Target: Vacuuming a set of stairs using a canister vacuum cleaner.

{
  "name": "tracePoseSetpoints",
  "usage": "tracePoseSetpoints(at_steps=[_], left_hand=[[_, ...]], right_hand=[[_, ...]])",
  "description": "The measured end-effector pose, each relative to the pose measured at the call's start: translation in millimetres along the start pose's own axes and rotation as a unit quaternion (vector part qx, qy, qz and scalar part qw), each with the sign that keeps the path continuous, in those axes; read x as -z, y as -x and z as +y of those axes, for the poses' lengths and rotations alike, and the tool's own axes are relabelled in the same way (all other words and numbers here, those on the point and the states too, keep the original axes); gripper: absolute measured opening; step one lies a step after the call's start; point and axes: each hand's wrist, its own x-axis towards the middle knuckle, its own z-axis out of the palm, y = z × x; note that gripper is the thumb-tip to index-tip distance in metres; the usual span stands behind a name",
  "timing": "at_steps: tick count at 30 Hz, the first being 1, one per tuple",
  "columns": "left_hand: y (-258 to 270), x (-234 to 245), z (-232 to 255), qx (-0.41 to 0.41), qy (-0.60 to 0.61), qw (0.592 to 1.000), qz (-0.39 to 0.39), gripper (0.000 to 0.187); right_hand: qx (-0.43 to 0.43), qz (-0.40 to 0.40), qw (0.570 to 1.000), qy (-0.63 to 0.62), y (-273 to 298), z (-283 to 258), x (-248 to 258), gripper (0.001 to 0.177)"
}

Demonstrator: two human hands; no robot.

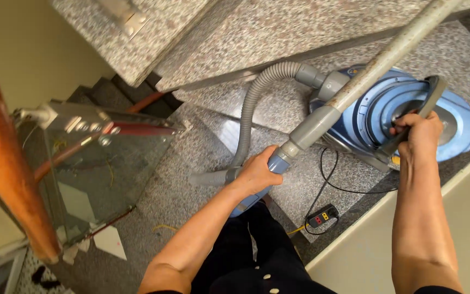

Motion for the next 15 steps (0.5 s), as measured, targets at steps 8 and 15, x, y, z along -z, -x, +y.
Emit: tracePoseSetpoints(at_steps=[8, 15], left_hand=[[25.4, 24.7, -24.8, 0.024, 0.003, 0.999, 0.024, 0.082], [56.8, 55.3, -44.3, 0.008, -0.011, 0.998, 0.055, 0.085]], right_hand=[[-0.072, -0.036, 0.996, 0.028, 75.5, 5.2, -37.4, 0.020], [-0.116, -0.119, 0.985, 0.044, 124.4, 24.9, -81.9, 0.022]])
